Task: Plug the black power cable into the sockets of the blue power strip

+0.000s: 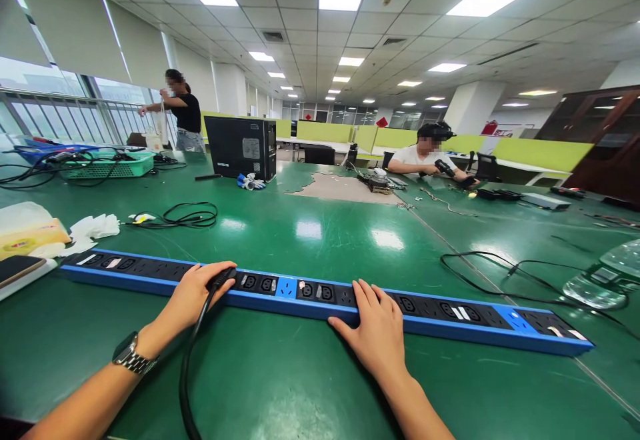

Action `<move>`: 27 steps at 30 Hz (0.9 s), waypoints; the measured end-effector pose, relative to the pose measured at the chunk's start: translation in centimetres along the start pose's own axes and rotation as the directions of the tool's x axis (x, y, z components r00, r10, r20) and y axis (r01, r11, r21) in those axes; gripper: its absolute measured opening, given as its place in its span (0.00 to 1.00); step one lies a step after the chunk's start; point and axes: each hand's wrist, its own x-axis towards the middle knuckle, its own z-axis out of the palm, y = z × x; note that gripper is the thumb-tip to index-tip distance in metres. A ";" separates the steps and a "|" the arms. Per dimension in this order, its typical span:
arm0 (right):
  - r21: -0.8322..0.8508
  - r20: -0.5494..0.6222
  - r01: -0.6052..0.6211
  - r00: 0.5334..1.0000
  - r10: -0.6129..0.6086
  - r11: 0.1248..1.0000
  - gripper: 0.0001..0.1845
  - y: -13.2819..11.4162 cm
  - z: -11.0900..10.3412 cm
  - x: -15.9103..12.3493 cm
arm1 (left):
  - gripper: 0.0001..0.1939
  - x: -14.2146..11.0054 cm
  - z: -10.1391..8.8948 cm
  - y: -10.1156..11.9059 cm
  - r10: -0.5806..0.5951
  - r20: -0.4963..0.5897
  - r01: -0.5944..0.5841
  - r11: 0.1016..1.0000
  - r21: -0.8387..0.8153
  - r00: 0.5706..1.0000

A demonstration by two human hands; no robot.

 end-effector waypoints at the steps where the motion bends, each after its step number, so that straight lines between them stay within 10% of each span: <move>1: -0.002 0.001 0.001 1.000 -0.001 1.000 0.39 0.0 0.0 0.0 | 0.14 0.0 0.1 -0.1 0.006 0.000 -0.006 1.000 0.012 1.000; 8: 0.000 -0.004 -0.008 1.000 0.008 1.000 0.39 -0.1 0.1 0.0 | 0.15 -0.2 0.2 -0.7 -0.020 -0.071 0.013 0.995 -0.103 0.997; 13: -0.001 0.001 -0.009 1.000 0.009 1.000 0.39 -0.2 0.0 0.0 | 0.15 0.8 0.6 3.5 -0.029 -0.225 -0.030 0.967 -0.253 0.974; 18: 0.001 0.009 -0.011 1.000 0.011 1.000 0.38 -0.3 -0.4 0.0 | 0.12 1.8 3.3 8.7 0.077 0.016 -0.072 0.975 -0.212 0.997; 27: 0.001 0.031 -0.027 0.999 0.027 1.000 0.38 -0.4 -0.5 0.1 | 0.13 2.2 4.5 9.3 0.044 0.111 -0.028 0.989 -0.142 0.993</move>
